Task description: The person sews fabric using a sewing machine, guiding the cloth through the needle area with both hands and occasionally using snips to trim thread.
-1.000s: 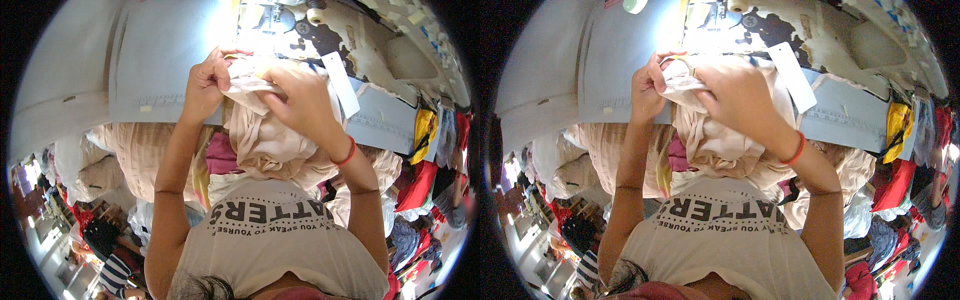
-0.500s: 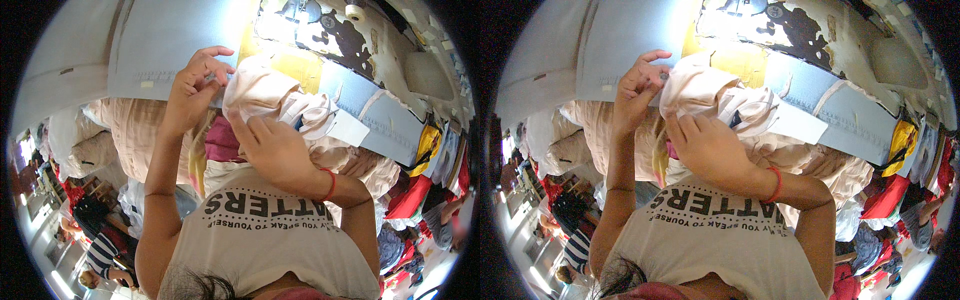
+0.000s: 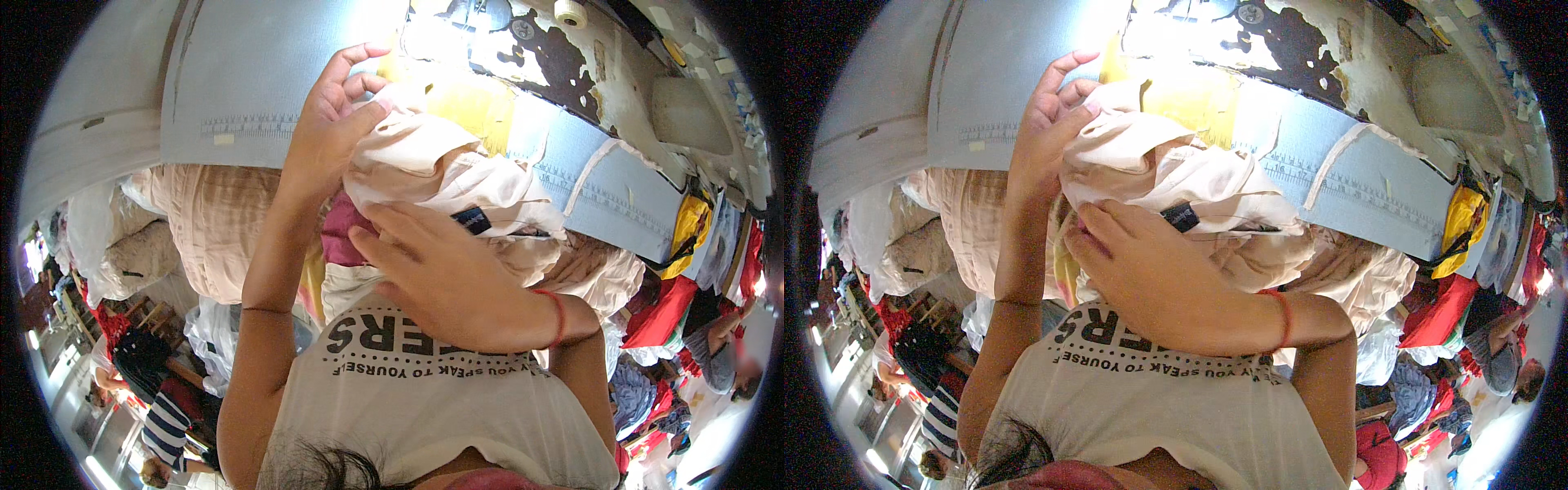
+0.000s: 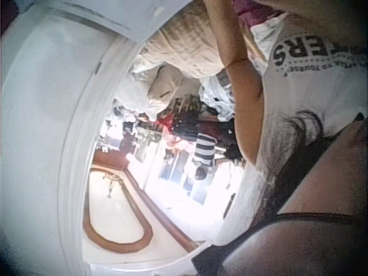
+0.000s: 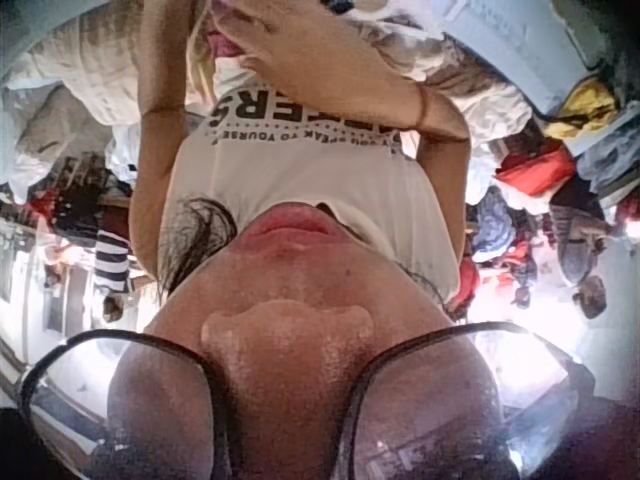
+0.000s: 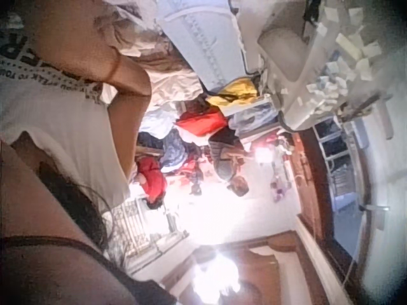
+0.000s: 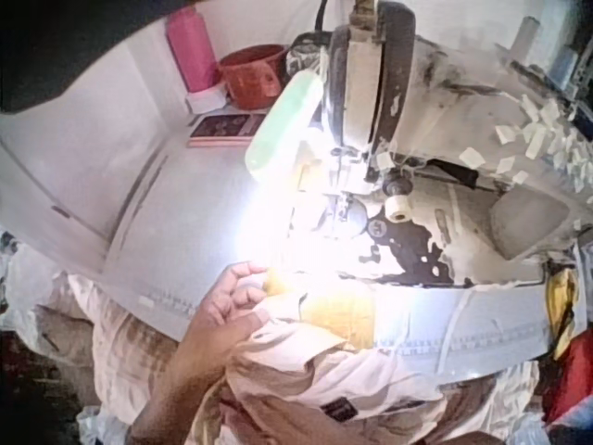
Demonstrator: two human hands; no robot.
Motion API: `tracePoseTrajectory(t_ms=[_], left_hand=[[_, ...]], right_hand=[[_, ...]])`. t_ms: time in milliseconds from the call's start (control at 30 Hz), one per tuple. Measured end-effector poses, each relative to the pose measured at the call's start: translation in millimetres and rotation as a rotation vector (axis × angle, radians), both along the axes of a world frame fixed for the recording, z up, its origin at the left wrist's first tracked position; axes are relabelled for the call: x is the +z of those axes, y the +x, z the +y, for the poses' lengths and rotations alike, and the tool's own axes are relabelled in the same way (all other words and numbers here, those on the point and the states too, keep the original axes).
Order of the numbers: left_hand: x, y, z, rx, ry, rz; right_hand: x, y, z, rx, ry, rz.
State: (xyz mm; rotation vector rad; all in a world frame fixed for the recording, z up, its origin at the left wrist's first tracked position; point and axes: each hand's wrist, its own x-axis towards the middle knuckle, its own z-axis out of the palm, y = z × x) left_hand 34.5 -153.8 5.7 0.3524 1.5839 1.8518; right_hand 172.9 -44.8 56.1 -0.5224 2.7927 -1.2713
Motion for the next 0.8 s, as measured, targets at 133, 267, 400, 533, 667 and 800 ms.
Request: tracePoseTrajectory(t_ms=[133,267,400,533,667,800], left_hand=[[5.7,-7.7,-7.9,-0.039,-0.089,0.181],[4.3,-20.1,2.1,-0.076,-0.029,0.15],[-0.6,-26.7,2.7,-0.088,-0.016,0.097],[-2.5,-27.8,0.0,-0.081,-0.092,0.127],[-7.7,-34.2,-3.7,-0.13,-0.141,0.123],[-7.2,-30.4,-0.2,-0.113,-0.166,0.155]], right_hand=[[-6.6,-24.1,52.6,-0.266,-0.271,-0.281],[-44.1,-65.9,78.6,-0.475,-0.944,-0.501],[-69.0,-85.6,70.6,-0.408,-1.135,-0.515],[-63.6,-87.9,68.0,-0.508,-0.835,-0.361],[-63.3,-90.1,66.8,-0.562,-0.945,-0.264],[-53.4,-92.0,63.5,-0.608,-1.048,-0.265]])
